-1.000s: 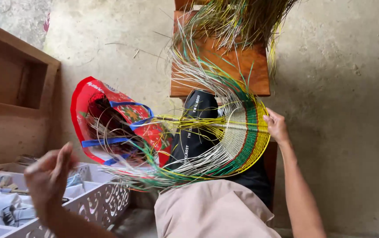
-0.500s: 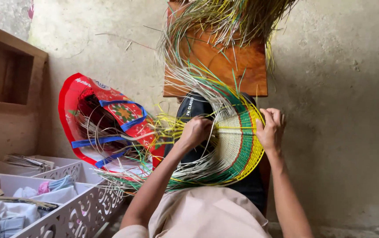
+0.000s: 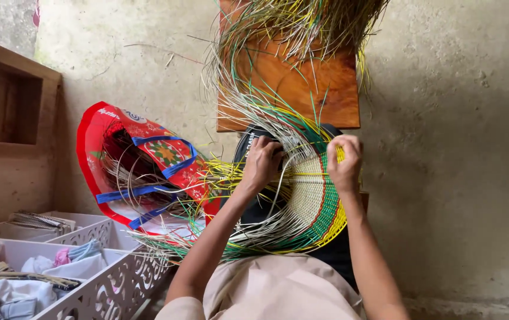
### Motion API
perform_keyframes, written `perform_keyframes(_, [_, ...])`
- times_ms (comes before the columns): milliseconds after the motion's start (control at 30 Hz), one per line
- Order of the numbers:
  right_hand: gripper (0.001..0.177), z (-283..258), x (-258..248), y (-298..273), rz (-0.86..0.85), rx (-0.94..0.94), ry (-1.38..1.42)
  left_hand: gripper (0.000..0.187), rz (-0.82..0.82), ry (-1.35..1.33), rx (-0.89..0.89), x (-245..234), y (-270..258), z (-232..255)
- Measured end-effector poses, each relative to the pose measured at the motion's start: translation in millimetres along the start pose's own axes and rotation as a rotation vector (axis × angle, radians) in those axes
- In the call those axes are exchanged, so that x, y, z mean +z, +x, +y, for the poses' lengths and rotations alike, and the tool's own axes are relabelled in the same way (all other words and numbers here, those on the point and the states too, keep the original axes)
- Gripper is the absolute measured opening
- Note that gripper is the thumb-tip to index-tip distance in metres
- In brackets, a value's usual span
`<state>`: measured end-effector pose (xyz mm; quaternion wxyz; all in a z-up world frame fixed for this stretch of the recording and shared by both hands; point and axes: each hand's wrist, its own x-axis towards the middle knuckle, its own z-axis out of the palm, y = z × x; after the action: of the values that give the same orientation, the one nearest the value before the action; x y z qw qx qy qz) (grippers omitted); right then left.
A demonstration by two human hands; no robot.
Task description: Weaving a decorative fan using colored straw fibers
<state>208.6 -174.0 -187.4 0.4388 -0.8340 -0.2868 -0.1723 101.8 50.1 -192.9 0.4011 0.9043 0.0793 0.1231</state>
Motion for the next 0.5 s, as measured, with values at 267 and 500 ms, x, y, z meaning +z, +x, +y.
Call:
perform_keyframes(267, [0.034, 61.0, 14.8, -13.5, -0.186, 0.102, -0.181, 0.014, -0.219, -0.132, -0.172, 34.1, 6.9, -35.6])
perform_keyframes(500, [0.036, 33.5, 20.5, -11.2, -0.205, 0.084, -0.285, 0.011, -0.002, -0.371, -0.080, 31.9, -14.2, -26.5])
